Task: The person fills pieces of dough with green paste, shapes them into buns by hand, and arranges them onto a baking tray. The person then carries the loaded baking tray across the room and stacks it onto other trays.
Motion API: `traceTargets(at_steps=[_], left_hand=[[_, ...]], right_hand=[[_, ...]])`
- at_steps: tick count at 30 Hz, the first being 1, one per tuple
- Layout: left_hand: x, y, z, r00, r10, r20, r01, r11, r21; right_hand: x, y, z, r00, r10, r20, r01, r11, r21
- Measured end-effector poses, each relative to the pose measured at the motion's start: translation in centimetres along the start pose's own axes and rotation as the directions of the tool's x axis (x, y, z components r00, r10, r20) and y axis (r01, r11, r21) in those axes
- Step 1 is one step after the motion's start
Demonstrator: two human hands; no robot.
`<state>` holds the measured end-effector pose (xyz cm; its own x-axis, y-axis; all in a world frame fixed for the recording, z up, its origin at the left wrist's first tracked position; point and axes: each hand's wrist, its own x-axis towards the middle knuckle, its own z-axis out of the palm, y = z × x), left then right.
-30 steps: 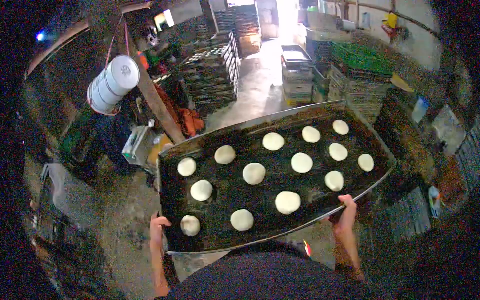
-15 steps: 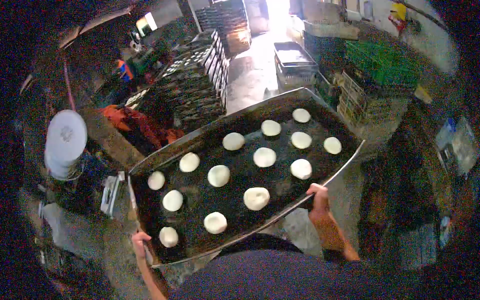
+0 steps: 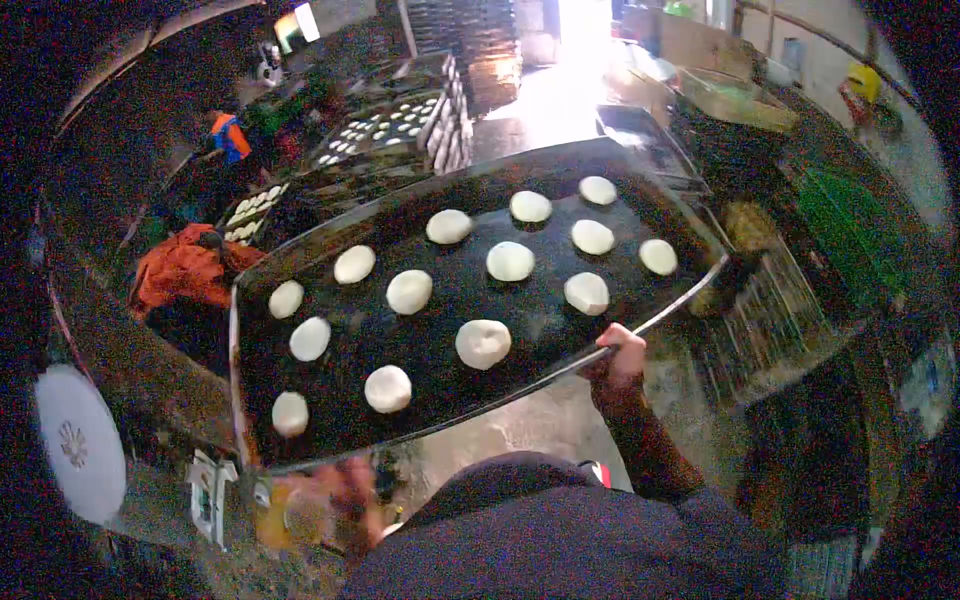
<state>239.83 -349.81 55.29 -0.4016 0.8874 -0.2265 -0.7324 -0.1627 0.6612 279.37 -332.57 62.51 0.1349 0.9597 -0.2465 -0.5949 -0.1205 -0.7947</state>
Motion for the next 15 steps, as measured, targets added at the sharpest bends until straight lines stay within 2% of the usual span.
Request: traceTargets(at_steps=[1, 2, 3, 4, 5, 6, 7, 9, 10, 11, 12, 13, 14, 15], left_hand=[[1.8, -1.6, 2.1, 0.993, -0.083, 0.082, 0.088, 0.994, -0.058], [4.2, -2.6, 4.6, 0.978, -0.145, 0.152, 0.16, 0.983, -0.094], [7.3, -3.0, 7.1, 0.961, -0.192, 0.199, 0.219, 0.968, -0.125], [10.0, -2.8, 9.4, 0.972, -0.205, 0.114, 0.218, 0.968, -0.125], [12.8, -2.4, 11.8, 0.977, -0.21, -0.019, 0.207, 0.972, -0.11], [16.2, -1.4, 14.7, 0.942, -0.206, -0.264, 0.198, 0.978, -0.059], [19.3, -1.7, 14.7, 0.942, -0.2, -0.269, 0.19, 0.98, -0.062], [24.3, -2.6, 13.0, 0.962, -0.119, -0.245, 0.124, 0.992, 0.006], [29.4, -3.4, 12.3, 0.962, 0.048, -0.267, -0.038, 0.998, 0.042], [32.4, -2.6, 13.4, 0.958, 0.048, -0.282, -0.038, 0.998, 0.04], [34.1, -1.3, 14.9, 0.974, -0.021, -0.226, 0.031, 0.999, 0.041], [35.5, -0.5, 15.9, 0.977, -0.092, -0.191, 0.1, 0.994, 0.036], [38.4, -0.1, 17.5, 0.972, -0.082, -0.22, 0.089, 0.996, 0.021], [40.2, 1.0, 18.3, 0.948, 0.093, -0.305, -0.068, 0.993, 0.093]], right_hand=[[1.1, 1.4, 1.5, 1.0, 0.012, 0.016, -0.012, 1.0, 0.004], [2.5, 2.9, 3.9, 0.958, -0.287, 0.028, 0.287, 0.958, -0.018], [5.0, 3.7, 5.0, 0.948, -0.312, 0.059, 0.309, 0.95, 0.052], [7.5, 4.5, 6.2, 0.937, -0.337, 0.09, 0.325, 0.938, 0.123], [9.4, 4.7, 7.3, 0.937, -0.335, 0.094, 0.324, 0.939, 0.118], [12.1, 4.8, 9.3, 0.962, -0.268, 0.059, 0.263, 0.961, 0.079], [14.2, 5.0, 11.0, 0.979, -0.202, 0.023, 0.201, 0.979, 0.044], [16.7, 4.3, 12.2, 0.98, -0.185, 0.068, 0.184, 0.983, 0.015], [21.0, 3.9, 12.3, 0.966, -0.241, 0.089, 0.231, 0.966, 0.113], [24.8, 3.6, 12.3, 0.951, -0.291, 0.103, 0.266, 0.942, 0.203], [26.6, -0.4, 14.8, 0.913, -0.402, -0.073, 0.397, 0.831, 0.389], [29.8, -3.3, 15.1, 0.834, -0.535, -0.133, 0.533, 0.721, 0.442], [33.5, -5.5, 13.6, 0.748, -0.653, -0.118, 0.63, 0.643, 0.435], [37.3, -6.8, 11.1, 0.686, -0.723, -0.081, 0.688, 0.608, 0.396]])
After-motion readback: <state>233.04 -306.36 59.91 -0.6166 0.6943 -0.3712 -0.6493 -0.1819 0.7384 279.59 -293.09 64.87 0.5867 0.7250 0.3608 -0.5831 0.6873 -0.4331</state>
